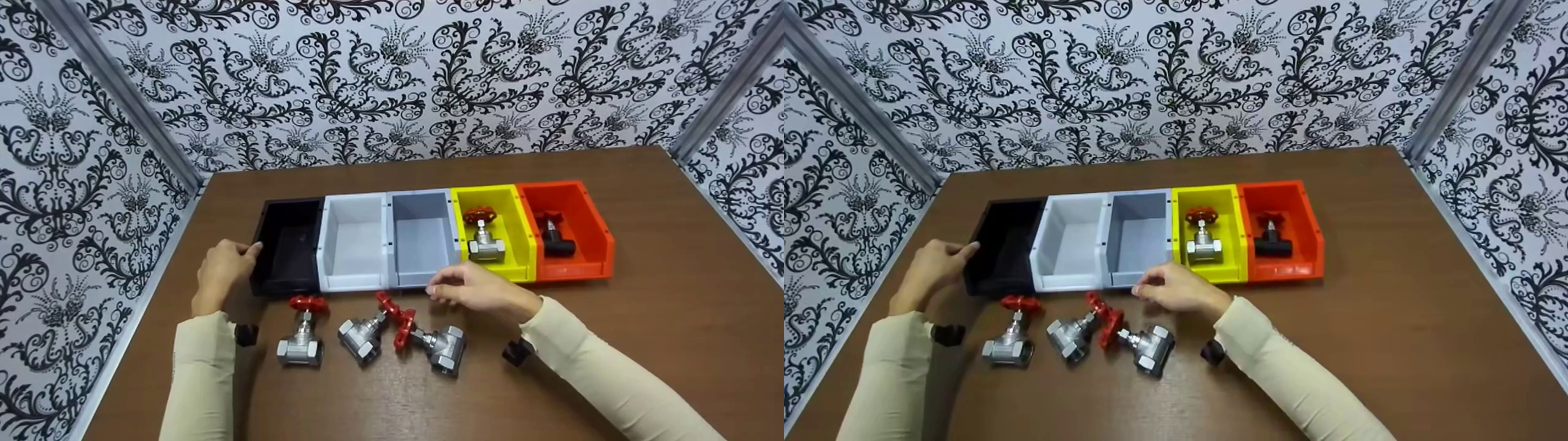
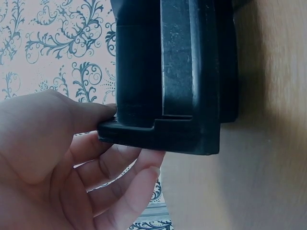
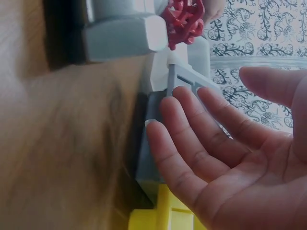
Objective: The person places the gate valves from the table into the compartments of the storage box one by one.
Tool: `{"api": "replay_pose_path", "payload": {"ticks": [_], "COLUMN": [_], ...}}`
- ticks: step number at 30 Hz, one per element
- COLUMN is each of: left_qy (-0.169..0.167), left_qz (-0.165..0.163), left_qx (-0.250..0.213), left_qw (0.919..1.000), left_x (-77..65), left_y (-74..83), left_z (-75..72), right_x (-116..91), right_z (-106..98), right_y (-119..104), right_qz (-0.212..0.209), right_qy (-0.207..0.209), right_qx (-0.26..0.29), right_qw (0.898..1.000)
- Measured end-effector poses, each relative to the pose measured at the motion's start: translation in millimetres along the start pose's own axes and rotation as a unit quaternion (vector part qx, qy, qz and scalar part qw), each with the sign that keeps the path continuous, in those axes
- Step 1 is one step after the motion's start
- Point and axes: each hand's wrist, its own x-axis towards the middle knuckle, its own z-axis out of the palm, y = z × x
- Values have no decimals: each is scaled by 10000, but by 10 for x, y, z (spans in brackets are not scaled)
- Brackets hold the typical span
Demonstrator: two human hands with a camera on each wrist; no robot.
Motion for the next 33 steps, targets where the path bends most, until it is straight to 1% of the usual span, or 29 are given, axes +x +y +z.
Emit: {"api": "replay_pose_path", "payload": {"ticks": [4,9,13,20,23,30,33], "left_qy": [16,79,113,77,82,72,67], "left_qz": [12,25,37,14,28,53,46], "left_qx": [15,28,13,-40,-71,-101,-113], "left_qw": [10000,10000,9999,10000,9999,9999,9999], "left_x": [5,7,6,1,5,1,-1], "left_y": [-1,-1,-2,-7,-12,-17,-16], "left_z": [5,7,8,18,22,22,25], "right_x": [20,41,52,82,82,62,59], "right_z": [39,95,137,184,195,217,221], "right_y": [3,17,36,40,38,45,41], "right_qz": [114,-4,-34,-97,1,503,536], "right_qy": [-157,-321,-537,-809,-859,-991,-1068], "right_qx": [17,-121,-103,-300,-274,-37,-89], "right_qw": [9998,9994,9985,9962,9959,9938,9928]}}
